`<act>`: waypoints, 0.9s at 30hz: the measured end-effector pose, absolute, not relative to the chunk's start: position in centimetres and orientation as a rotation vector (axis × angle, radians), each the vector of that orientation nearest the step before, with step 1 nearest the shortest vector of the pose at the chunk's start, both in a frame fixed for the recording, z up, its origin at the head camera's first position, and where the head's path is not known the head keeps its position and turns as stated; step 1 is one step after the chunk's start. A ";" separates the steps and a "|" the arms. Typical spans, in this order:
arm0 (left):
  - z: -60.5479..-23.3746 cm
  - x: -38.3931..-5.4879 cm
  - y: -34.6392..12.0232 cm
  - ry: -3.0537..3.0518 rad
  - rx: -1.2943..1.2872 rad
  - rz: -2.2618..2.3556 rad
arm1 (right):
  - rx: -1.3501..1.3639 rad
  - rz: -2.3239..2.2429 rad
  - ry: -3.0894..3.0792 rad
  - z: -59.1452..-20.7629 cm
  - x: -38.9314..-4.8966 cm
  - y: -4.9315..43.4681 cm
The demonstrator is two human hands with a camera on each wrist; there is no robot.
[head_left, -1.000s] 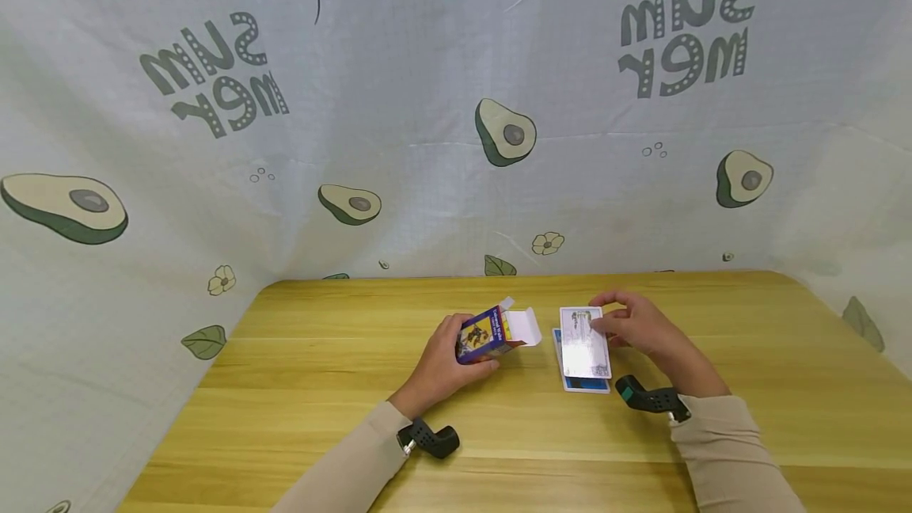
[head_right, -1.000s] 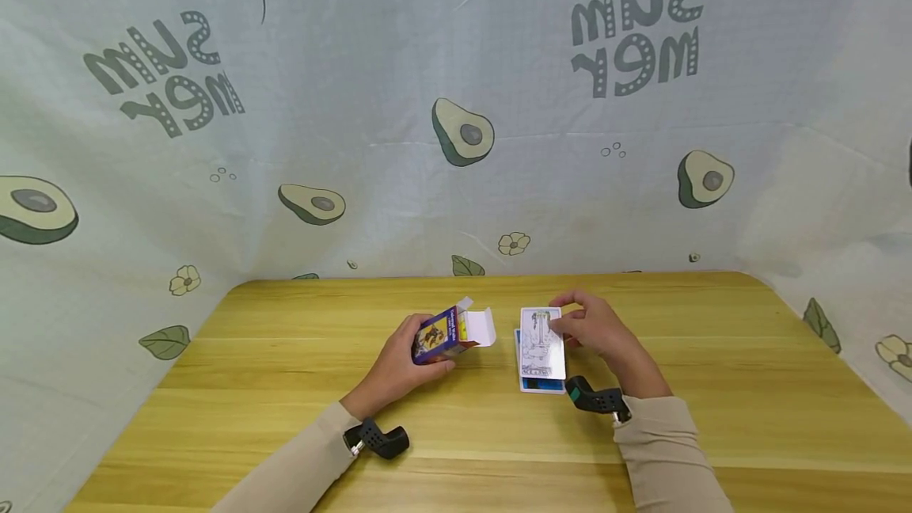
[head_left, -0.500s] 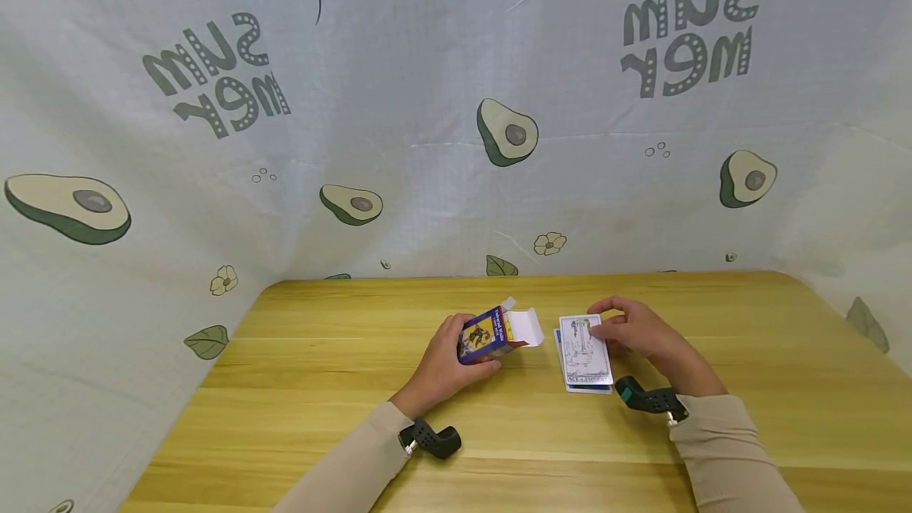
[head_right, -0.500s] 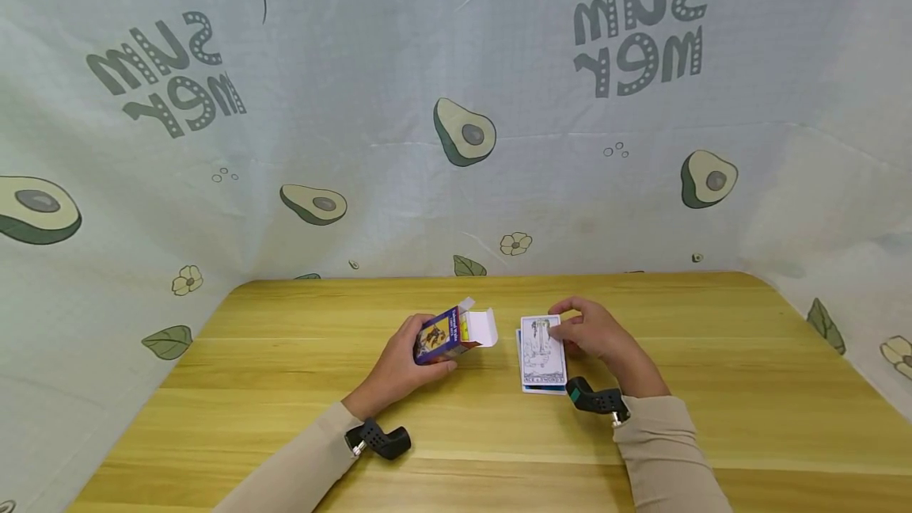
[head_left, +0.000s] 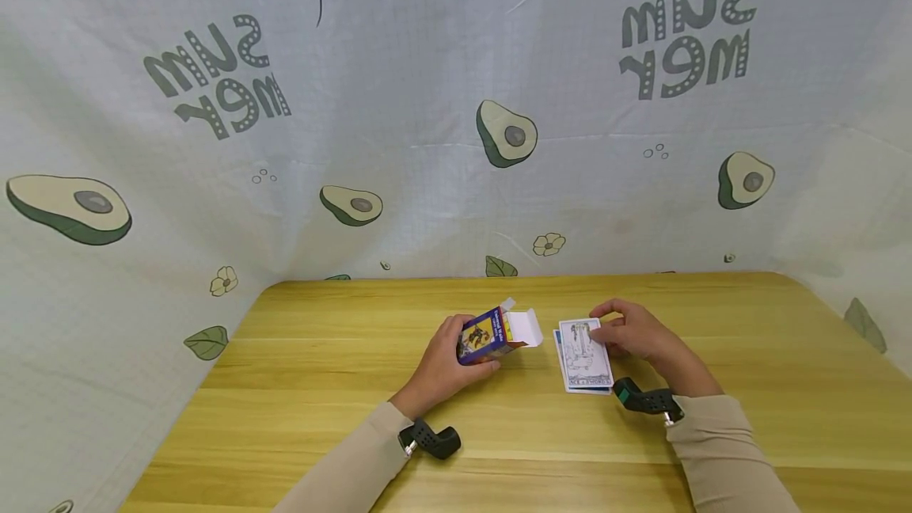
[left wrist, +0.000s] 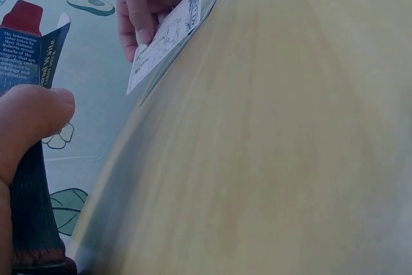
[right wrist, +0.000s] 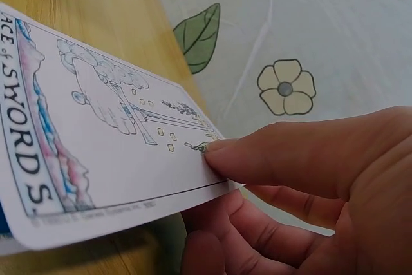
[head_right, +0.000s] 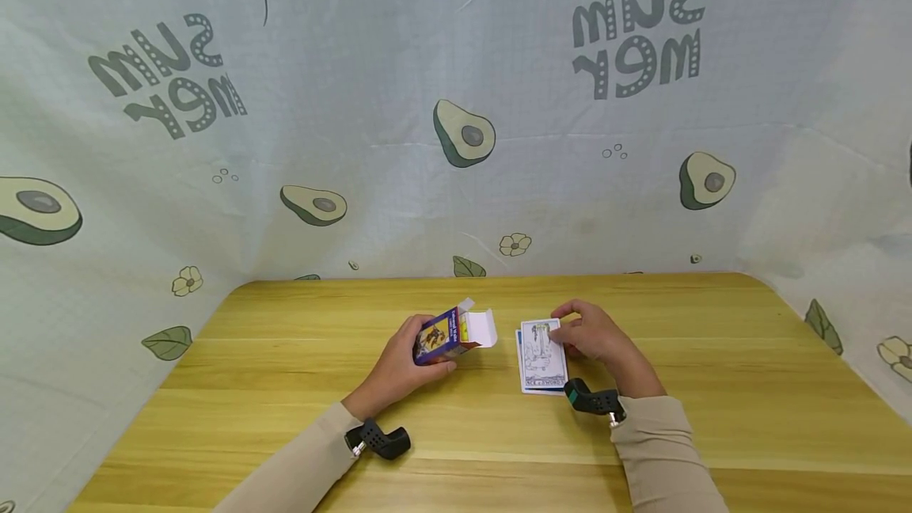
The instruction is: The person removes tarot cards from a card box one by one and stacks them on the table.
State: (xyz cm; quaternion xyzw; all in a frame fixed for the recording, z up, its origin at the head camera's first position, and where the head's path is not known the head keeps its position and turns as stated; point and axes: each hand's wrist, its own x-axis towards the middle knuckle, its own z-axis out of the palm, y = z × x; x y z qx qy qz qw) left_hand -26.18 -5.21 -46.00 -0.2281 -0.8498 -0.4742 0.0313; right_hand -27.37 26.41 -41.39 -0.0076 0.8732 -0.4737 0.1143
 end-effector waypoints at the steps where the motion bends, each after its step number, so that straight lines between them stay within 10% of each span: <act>1: -46.0 -26.2 -5.2 -2.619 -0.702 -1.461 | -0.014 -1.380 2.564 -41.4 -27.4 26.4; 27: -46.3 -26.2 -5.2 -2.593 -0.722 -1.481 | -0.079 -1.301 2.644 -41.5 -27.2 26.0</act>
